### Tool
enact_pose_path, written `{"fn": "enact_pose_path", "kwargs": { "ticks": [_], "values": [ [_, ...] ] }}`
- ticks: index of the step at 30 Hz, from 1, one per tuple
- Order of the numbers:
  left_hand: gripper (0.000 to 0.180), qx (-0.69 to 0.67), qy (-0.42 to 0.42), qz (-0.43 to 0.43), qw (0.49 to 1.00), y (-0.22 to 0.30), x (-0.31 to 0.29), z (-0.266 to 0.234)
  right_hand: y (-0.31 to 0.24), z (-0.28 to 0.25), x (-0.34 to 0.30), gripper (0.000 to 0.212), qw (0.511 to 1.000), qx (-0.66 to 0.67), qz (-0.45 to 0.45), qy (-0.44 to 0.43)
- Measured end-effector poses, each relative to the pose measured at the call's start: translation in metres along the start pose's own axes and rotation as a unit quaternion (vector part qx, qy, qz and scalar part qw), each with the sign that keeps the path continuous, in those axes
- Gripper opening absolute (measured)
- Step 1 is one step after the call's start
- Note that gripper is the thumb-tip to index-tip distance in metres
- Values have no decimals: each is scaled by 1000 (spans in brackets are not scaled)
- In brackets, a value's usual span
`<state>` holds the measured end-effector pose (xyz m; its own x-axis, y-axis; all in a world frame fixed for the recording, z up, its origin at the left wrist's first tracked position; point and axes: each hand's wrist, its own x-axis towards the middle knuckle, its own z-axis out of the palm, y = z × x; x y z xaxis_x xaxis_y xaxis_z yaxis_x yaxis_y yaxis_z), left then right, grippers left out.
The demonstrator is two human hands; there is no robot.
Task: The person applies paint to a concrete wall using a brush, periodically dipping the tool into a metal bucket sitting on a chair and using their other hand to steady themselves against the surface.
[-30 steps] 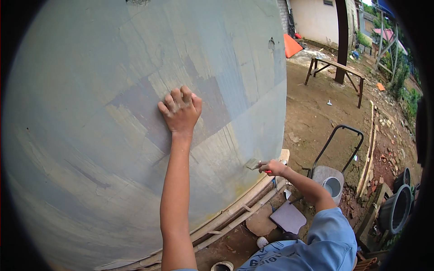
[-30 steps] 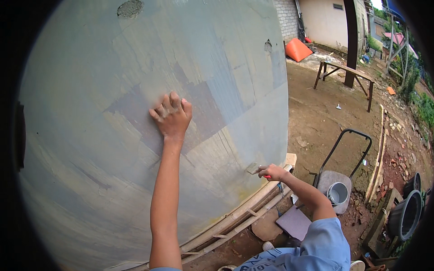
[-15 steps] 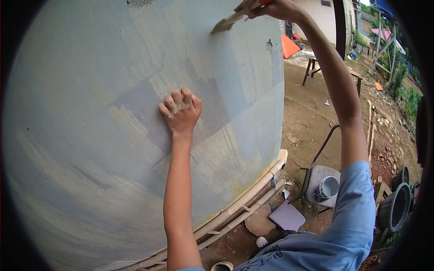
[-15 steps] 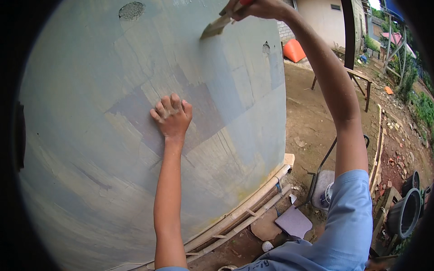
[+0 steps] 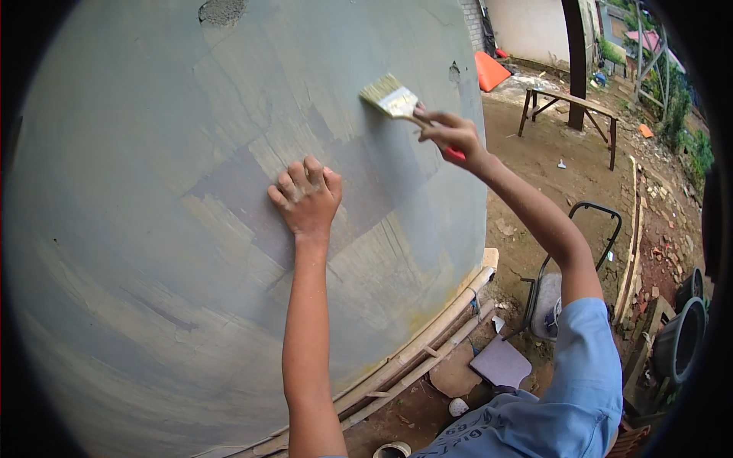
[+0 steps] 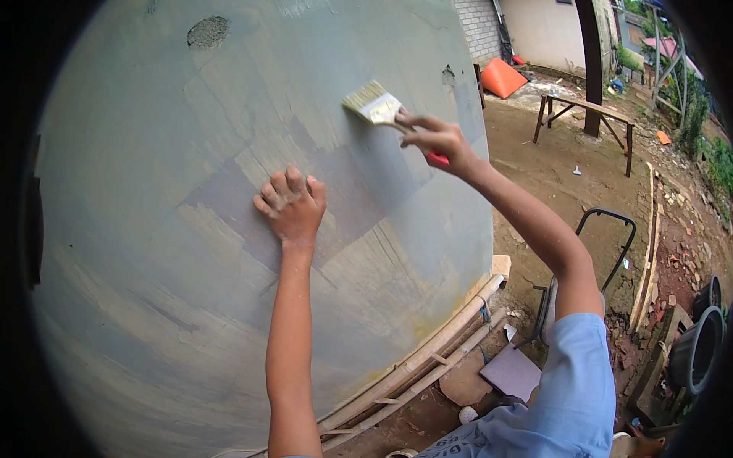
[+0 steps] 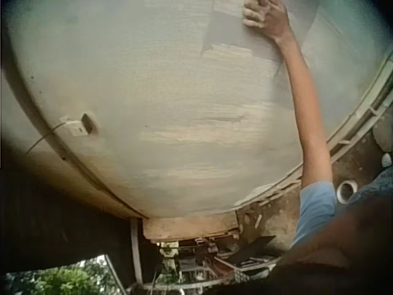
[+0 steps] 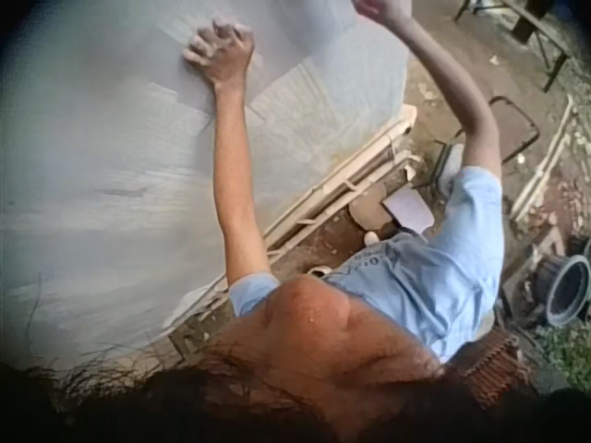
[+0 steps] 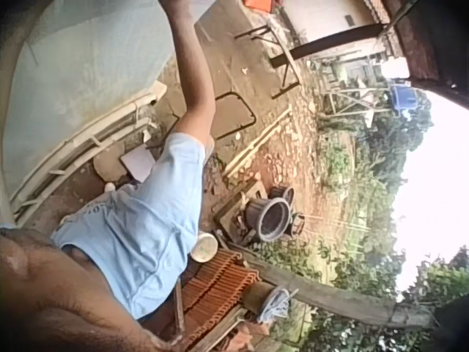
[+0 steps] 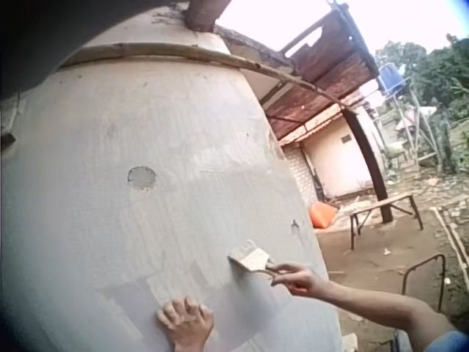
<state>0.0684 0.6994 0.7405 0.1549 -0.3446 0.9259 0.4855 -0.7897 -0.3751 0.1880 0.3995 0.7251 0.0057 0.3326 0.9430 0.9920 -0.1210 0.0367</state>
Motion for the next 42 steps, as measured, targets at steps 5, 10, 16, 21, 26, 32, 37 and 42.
{"fn": "enact_pose_path", "kwargs": {
  "ticks": [5, 10, 16, 21, 26, 32, 37, 42],
  "values": [
    [33, -8, -6, 6, 1000, 6, 5, -15, -75, 34, -275, 25, 963, 44, 214, -157],
    [40, 4, -50, 2, 999, 6, -9, -15, -157, 24, -484, 28, 831, 43, 454, -318],
    [35, 22, -36, 17, 999, 9, -6, -4, -276, -45, -558, 22, 782, -9, 601, -163],
    [40, 25, -37, 6, 999, 1, -7, 2, -300, -115, -566, 15, 652, -135, 739, 104],
    [46, 26, 36, 41, 998, 0, -35, -7, -271, -183, -577, 9, 516, -188, 752, 364],
    [58, 34, 12, 88, 995, 21, -62, -11, -219, -226, -649, 21, 389, -353, 783, 333],
    [36, 108, 79, 221, 966, 57, -48, -25, -178, -239, -745, 22, 336, -376, 833, 228],
    [42, 116, 52, 183, 975, -53, -69, 19, -147, -223, -826, 21, 347, -338, 855, 184]
  ]
}}
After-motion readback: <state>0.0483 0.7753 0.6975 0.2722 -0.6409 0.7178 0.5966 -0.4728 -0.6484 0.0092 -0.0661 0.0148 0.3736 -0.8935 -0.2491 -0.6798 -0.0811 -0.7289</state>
